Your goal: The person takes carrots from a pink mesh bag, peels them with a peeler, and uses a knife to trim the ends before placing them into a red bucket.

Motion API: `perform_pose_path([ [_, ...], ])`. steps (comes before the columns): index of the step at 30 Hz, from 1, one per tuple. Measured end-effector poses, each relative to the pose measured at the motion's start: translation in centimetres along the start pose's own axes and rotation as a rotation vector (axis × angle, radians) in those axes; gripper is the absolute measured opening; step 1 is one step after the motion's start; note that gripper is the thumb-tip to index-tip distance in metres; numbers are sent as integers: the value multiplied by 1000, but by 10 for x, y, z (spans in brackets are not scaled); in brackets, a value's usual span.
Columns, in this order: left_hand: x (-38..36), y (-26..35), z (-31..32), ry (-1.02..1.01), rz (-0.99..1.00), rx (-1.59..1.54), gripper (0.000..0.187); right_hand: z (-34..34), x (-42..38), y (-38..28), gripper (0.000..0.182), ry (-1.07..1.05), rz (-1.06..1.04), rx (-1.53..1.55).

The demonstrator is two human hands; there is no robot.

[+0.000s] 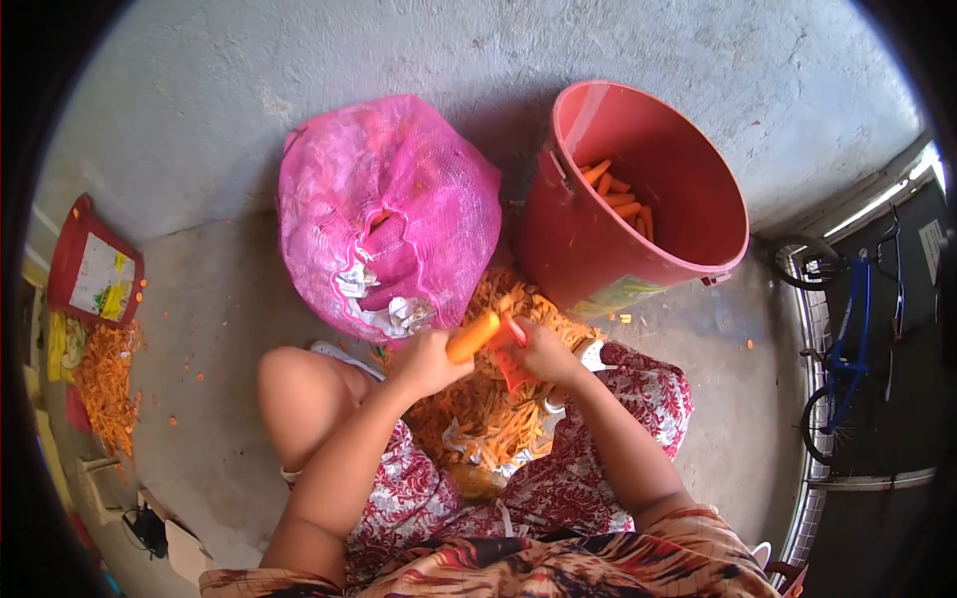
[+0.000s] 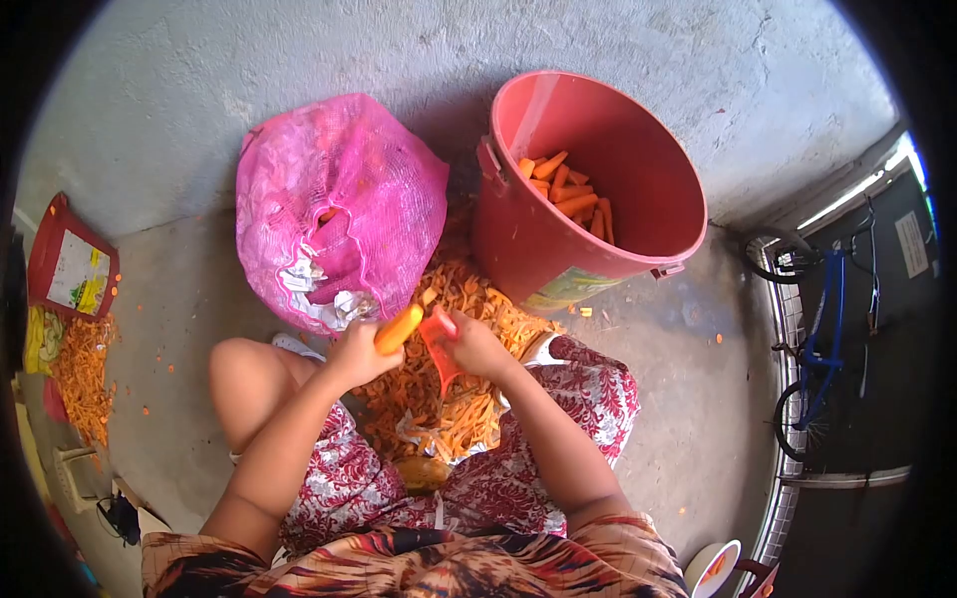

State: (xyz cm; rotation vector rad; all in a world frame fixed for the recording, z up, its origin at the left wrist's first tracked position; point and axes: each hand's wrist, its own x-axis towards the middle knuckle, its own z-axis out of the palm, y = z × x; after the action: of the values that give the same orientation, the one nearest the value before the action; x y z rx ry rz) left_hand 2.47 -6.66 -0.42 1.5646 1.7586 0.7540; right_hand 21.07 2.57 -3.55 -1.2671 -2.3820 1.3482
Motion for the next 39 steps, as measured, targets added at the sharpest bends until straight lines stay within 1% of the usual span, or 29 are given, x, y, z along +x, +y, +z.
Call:
perform_pose_path([
  [2, -6, 15, -8, -2, 202, -290, 20, 7, 7, 17, 20, -160, 190, -246],
  [3, -4, 9, -3, 3, 139, -440, 16, 14, 8, 22, 19, -235, 295, -358],
  [6, -1, 0, -4, -35, -48, -346, 15, 28, 5, 29, 28, -582, 279, -301],
  [8, -1, -2, 4, -95, 0, -666, 13, 34, -5, 10, 30, -676, 149, -316],
  [9, -1, 4, 5, -81, 95, -719, 14, 40, -10, 3, 31, -721, 86, -315],
  [10, -1, 10, 9, -74, 187, -776, 15, 51, -12, 6, 28, -647, 6, -156],
  [11, -1, 15, 12, -78, 214, -833, 15, 67, -14, 14, 27, -572, -65, 4],
  [12, -1, 20, 17, -25, 321, -719, 17, 83, -14, 25, 27, -495, -133, 162],
  [13, 0, 23, 20, 31, 429, -599, 18, 94, -7, 31, 29, -471, -231, 260],
  [14, 1, 26, 21, 90, 534, -472, 20, 98, -4, 41, 28, -416, -262, 293],
  [15, -1, 30, 22, 56, 526, -399, 28, 94, -1, 36, 27, -361, -293, 328],
  [18, -2, 37, 23, 112, 567, -160, 33, 69, 6, 13, 25, -179, -367, 439],
  [19, -3, 42, 19, 101, 488, -133, 36, 58, 8, 6, 25, -109, -390, 475],
  [20, -2, 40, 20, 84, 482, -151, 38, 49, 10, 2, 24, -36, -413, 509],
  [22, 2, 26, 23, 55, 466, -184, 42, 33, 10, -10, 23, -14, 164, 1067],
  [23, 3, 18, 26, -3, 492, -173, 55, 21, 4, -19, 25, 47, 185, 1072],
  [26, -5, 30, 17, -191, 430, -331, 69, 15, 11, 2, 26, 112, 149, 1019],
  [27, -4, 30, 18, -343, 402, -393, 85, 17, 11, 3, 23, 175, 130, 1103],
  [30, -10, 33, 9, -474, 381, -312, 98, 13, 7, 7, 20, 254, 53, 1040],
  [31, -8, 27, 11, -466, 466, -213, 100, 17, 9, 7, 17, 336, 5, 1128],
  [34, -6, 27, 8, -697, 170, -594, 94, 17, 8, 9, 18, 549, -44, 765],
  [35, -2, 21, 19, -643, 138, -809, 84, 17, 4, 8, 16, 619, -67, 546],
  [36, 0, 19, 27, -465, 125, -811, 76, 16, 1, -1, 16, 639, -36, 475],
  [38, 5, 17, 37, -291, -62, -947, 70, 16, -4, -15, 17, 676, 26, 331],
  [39, 8, 14, 42, -222, -158, -906, 67, 20, -2, -13, 18, 710, -99, 182],
])
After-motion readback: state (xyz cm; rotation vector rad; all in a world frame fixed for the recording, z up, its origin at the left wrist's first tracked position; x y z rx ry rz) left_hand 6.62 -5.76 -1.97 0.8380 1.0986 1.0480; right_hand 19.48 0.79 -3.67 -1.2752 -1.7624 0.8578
